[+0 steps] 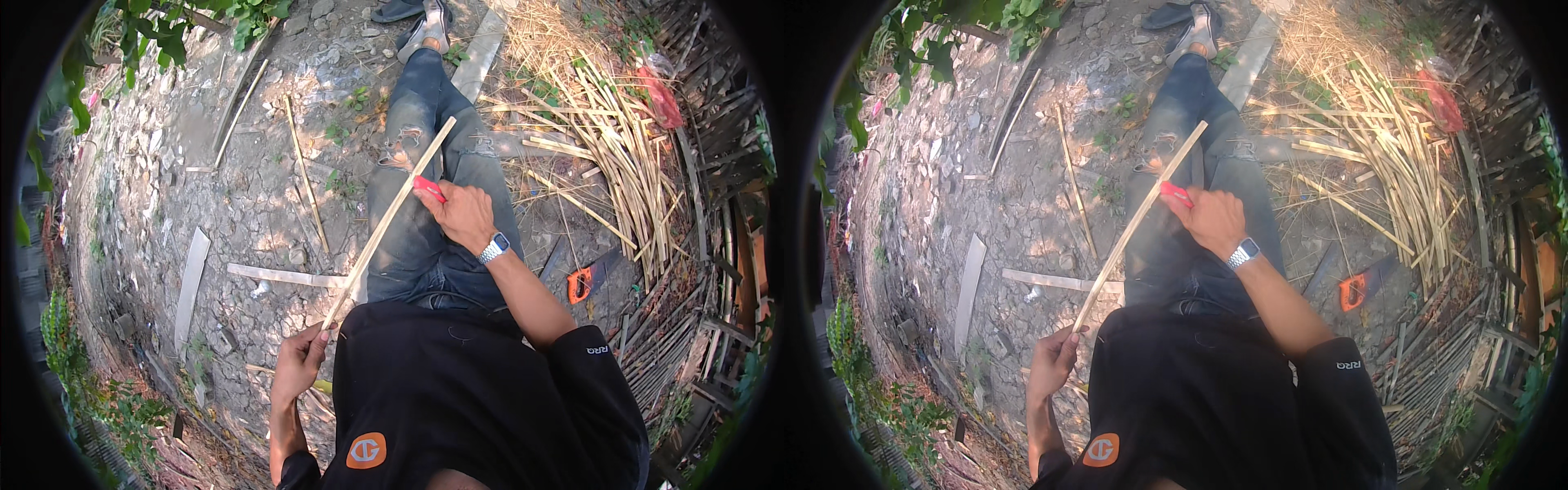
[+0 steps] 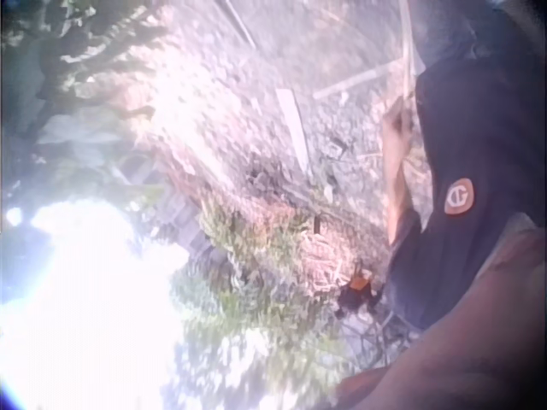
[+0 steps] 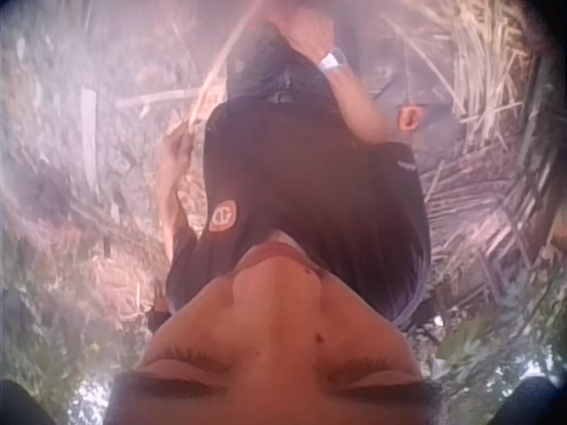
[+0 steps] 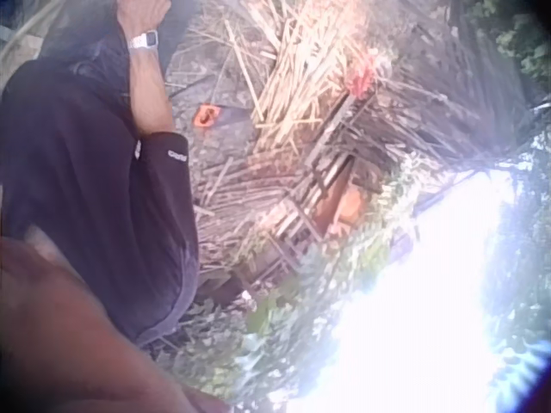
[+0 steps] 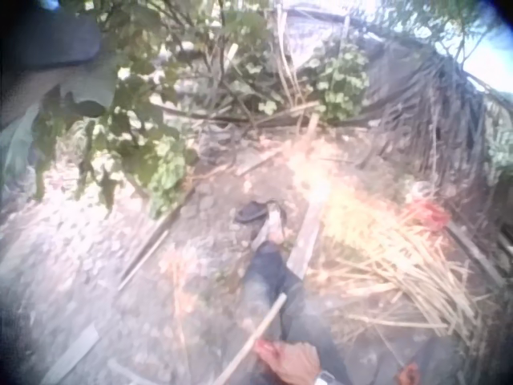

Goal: The person sits on the ground and uses a red utility knife to shave and smooth a long, thin bamboo stick. They hold the stick against their leg and repeatedly scrape the blade along its length to remove the outer layer and refine the surface.

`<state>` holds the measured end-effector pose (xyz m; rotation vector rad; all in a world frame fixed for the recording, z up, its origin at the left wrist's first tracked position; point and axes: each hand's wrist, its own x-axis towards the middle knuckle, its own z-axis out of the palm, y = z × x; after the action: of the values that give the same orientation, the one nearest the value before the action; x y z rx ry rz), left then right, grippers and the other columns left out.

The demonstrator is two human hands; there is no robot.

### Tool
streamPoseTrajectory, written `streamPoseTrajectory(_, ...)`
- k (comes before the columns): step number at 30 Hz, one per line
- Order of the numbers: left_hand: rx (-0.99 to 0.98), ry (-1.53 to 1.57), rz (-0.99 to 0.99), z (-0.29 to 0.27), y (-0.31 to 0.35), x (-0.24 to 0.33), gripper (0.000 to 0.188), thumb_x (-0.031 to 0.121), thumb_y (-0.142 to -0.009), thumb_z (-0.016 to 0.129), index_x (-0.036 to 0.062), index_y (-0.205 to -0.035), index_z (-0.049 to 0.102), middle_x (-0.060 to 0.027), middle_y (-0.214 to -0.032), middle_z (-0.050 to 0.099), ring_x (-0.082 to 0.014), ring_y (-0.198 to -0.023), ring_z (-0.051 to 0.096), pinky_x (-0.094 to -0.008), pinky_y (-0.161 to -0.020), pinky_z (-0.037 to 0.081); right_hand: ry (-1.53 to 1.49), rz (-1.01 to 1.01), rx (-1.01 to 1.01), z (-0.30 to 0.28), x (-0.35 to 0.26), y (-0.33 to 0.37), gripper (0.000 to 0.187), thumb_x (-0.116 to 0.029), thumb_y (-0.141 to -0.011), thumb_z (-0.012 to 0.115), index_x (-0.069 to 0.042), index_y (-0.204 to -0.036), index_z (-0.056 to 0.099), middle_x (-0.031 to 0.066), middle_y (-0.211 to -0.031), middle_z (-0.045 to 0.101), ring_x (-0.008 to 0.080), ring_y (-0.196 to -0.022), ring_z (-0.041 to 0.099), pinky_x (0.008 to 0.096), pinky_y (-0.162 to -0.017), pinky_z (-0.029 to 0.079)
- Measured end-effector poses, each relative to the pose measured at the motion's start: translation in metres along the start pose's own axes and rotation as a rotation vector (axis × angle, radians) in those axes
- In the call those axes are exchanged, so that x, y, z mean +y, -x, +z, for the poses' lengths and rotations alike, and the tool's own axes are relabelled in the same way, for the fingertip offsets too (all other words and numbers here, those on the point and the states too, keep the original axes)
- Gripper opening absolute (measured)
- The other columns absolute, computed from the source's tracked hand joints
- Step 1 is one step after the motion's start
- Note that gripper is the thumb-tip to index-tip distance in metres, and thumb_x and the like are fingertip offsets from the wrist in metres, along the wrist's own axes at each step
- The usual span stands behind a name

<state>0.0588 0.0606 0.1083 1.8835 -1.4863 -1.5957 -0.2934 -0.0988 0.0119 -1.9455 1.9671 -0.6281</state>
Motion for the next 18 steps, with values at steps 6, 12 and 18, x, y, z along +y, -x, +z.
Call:
streamPoseTrajectory(6,-0.087,-0.114,-0.077,-0.063,0.029,-0.053,0.029,0.023,-0.108,0.061,0.0036,-0.126,0.074,0.0043,-0.062,0.045,-0.0053,-0.058,0.039,-0.0273,-0.053,0.035,0.209,0.661,0.285,-0.141,0.324,-0.043,0.093,-0.073,-0.102,0.033,0.009,-0.086,0.074,0.0362,-0.083,0.068,0.0515,-0.090,0.069,0.0548,-0.084,0.052)
streamPoseTrajectory(12,-0.172,0.072,-0.086,-0.016,-0.037,-0.017,0.029,0.025,-0.108,0.062,0.0042,-0.124,0.075,0.0064,-0.062,0.044,-0.0041,-0.057,0.039,-0.0264,-0.052,0.033,-0.029,0.703,0.587,-0.217,0.308,-0.003,0.089,-0.074,-0.099,0.047,0.010,-0.087,0.073,0.0195,-0.067,0.060,0.0286,-0.070,0.060,0.0453,-0.075,0.047)
streamPoseTrajectory(18,-0.281,0.217,-0.055,-0.004,-0.091,-0.016,0.035,0.028,-0.111,0.056,0.0010,-0.126,0.072,0.0081,-0.057,0.036,-0.0037,-0.046,0.029,-0.0264,-0.045,0.023,-0.477,0.531,0.180,-0.151,0.183,0.017,0.052,-0.051,-0.093,0.077,-0.005,-0.074,0.061,-0.0056,-0.063,0.045,0.0072,-0.059,0.041,0.0281,-0.055,0.031)
